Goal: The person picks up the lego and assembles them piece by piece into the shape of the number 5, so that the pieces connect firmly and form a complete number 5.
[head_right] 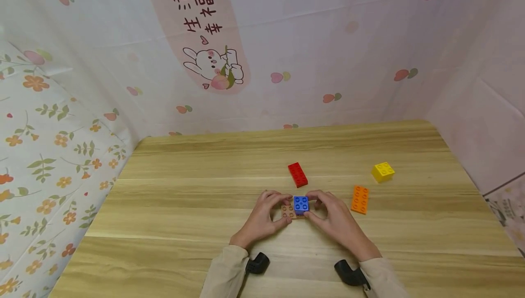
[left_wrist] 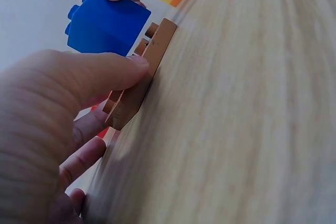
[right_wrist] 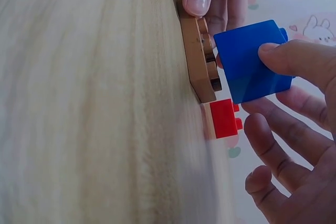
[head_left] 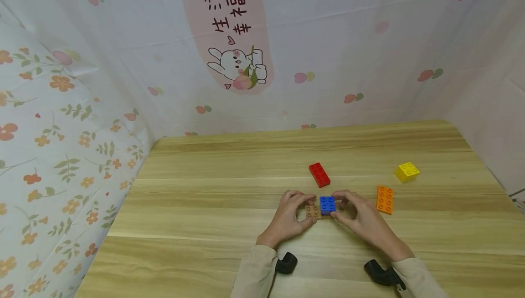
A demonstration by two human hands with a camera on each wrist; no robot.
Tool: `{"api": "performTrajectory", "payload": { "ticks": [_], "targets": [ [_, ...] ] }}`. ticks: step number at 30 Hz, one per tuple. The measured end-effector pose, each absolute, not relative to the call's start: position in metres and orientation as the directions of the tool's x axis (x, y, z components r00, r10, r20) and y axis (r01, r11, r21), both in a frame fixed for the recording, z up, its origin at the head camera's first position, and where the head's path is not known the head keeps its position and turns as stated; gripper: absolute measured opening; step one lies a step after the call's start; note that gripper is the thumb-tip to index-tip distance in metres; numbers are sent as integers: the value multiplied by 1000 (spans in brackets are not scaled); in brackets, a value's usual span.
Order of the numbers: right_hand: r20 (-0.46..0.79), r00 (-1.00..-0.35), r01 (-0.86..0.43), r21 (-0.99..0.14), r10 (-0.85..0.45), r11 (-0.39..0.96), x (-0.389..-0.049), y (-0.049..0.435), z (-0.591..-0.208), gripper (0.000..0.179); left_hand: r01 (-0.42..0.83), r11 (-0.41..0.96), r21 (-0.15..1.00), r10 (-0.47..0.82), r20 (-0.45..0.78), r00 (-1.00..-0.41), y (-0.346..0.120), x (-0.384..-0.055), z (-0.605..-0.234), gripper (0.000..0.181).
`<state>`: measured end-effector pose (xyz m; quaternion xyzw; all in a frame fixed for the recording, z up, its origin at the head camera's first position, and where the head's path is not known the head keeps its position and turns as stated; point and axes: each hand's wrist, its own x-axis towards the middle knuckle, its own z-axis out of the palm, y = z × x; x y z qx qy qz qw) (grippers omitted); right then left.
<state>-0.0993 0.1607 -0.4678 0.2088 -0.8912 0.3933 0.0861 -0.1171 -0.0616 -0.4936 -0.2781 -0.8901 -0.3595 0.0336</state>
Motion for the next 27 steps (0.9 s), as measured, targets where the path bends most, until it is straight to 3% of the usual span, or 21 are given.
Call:
{"api": "performTrajectory", "payload": {
  "ticks": [27],
  "targets": [
    [382,-857,-514,-604,-346,609,-100,161,-471,42,534,599,596,480,266,-836,-62,-117,-494,46]
  ]
}}
